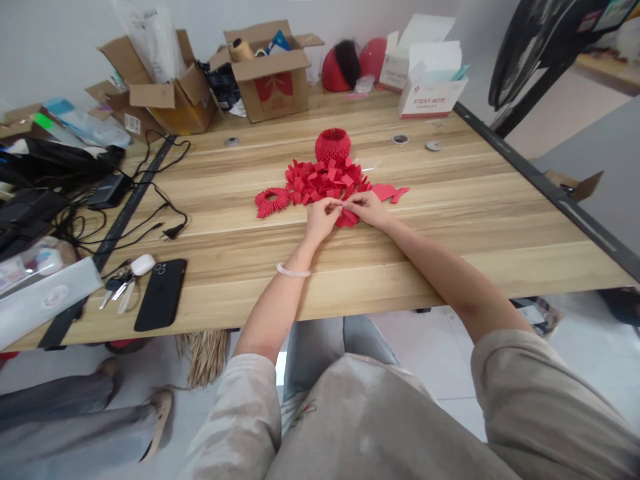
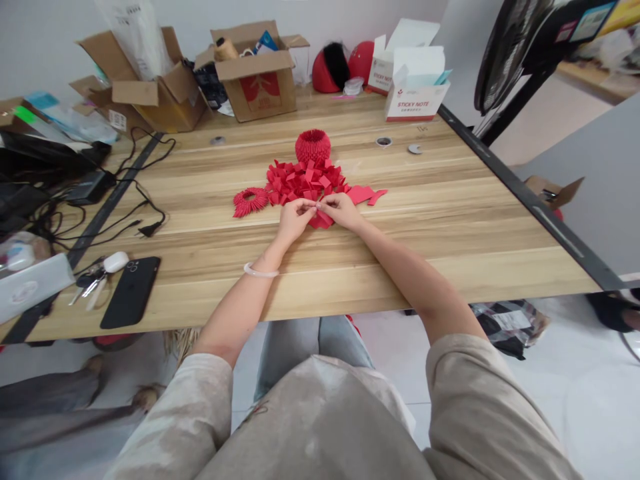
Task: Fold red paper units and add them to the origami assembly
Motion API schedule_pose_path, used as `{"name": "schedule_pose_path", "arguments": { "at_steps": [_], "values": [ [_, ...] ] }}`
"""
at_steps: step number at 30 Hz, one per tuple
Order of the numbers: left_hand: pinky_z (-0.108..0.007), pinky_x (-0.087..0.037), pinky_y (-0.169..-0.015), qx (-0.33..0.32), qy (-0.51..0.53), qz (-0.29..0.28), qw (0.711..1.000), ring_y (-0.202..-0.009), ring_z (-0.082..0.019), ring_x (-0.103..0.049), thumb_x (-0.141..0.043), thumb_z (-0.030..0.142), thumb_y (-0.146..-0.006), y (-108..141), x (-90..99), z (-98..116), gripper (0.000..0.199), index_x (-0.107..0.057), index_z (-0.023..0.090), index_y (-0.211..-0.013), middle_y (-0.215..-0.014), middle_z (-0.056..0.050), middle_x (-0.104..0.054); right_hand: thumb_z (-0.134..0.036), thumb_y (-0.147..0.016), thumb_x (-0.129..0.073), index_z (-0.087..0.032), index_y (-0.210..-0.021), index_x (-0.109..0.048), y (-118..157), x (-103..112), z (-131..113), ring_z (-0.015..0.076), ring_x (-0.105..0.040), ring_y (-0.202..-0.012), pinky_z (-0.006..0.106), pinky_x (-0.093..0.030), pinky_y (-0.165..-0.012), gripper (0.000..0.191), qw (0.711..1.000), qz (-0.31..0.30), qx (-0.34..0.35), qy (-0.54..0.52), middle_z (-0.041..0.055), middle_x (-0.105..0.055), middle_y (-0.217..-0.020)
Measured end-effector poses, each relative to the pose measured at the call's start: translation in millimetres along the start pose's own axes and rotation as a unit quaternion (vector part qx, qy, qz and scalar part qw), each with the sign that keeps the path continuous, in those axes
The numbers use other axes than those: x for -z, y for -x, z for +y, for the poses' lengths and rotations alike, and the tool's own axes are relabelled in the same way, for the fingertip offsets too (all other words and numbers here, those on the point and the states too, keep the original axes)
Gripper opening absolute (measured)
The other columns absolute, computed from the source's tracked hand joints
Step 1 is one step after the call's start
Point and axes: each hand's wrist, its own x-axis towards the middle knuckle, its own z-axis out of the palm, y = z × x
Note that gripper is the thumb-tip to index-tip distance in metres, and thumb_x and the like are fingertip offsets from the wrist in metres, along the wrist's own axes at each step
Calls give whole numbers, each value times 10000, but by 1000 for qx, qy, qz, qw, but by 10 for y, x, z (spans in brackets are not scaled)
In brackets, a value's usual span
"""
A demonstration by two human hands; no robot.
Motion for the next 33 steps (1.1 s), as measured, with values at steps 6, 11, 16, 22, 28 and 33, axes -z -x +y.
{"name": "schedule_pose_path", "arguments": {
  "at_steps": [6, 11, 16, 22, 28, 33],
  "values": [
    [-269, -508, -701, 0, -3, 3, 1000, -705, -135, -629, -580, 126, -730, 10, 3, 14, 124, -673, 129, -812, -792, -69, -699, -506, -703, -618, -128, -639, -666, 11, 14, -13, 99, -460, -518, 236, -378, -530, 387, 1000, -1, -5, 0, 17, -600, -556],
    [-263, -509, -682, 6, -18, 31, 999, -675, -131, -623, -586, 141, -722, 4, 3, 35, 107, -675, 143, -782, -756, -56, -697, -507, -721, -598, -127, -621, -635, 8, 6, -31, 91, -439, -525, 225, -360, -520, 394, 1000, -12, -11, 4, 4, -558, -540],
    [-266, -516, -706, 16, -10, 73, 997, -699, -135, -637, -582, 131, -713, -15, 7, 21, 101, -666, 143, -769, -761, -56, -698, -489, -721, -604, -135, -579, -583, 9, -5, -54, 84, -432, -529, 220, -362, -527, 382, 999, -36, -16, -14, -5, -530, -532],
    [-273, -519, -706, 23, 4, 75, 997, -703, -140, -641, -583, 143, -707, -31, -2, -47, 95, -655, 143, -769, -743, -52, -691, -466, -705, -619, -141, -557, -552, 7, -10, -55, 78, -415, -509, 222, -342, -508, 363, 999, -34, -23, -16, -14, -505, -516],
    [-282, -524, -715, 40, 28, 99, 994, -679, -132, -645, -560, 167, -742, -41, -1, -68, 105, -631, 149, -816, -742, -39, -679, -469, -702, -615, -145, -601, -577, -7, -15, -22, 91, -450, -532, 223, -365, -514, 342, 998, -41, -37, -28, -4, -540, -549],
    [-284, -520, -740, 37, 13, 114, 993, -731, -140, -651, -549, 180, -756, -42, -3, -68, 106, -621, 156, -830, -787, -45, -679, -425, -699, -631, -149, -581, -554, -15, -18, 4, 85, -443, -497, 223, -359, -496, 311, 998, -36, -36, -28, -16, -513, -516]
  ]
}}
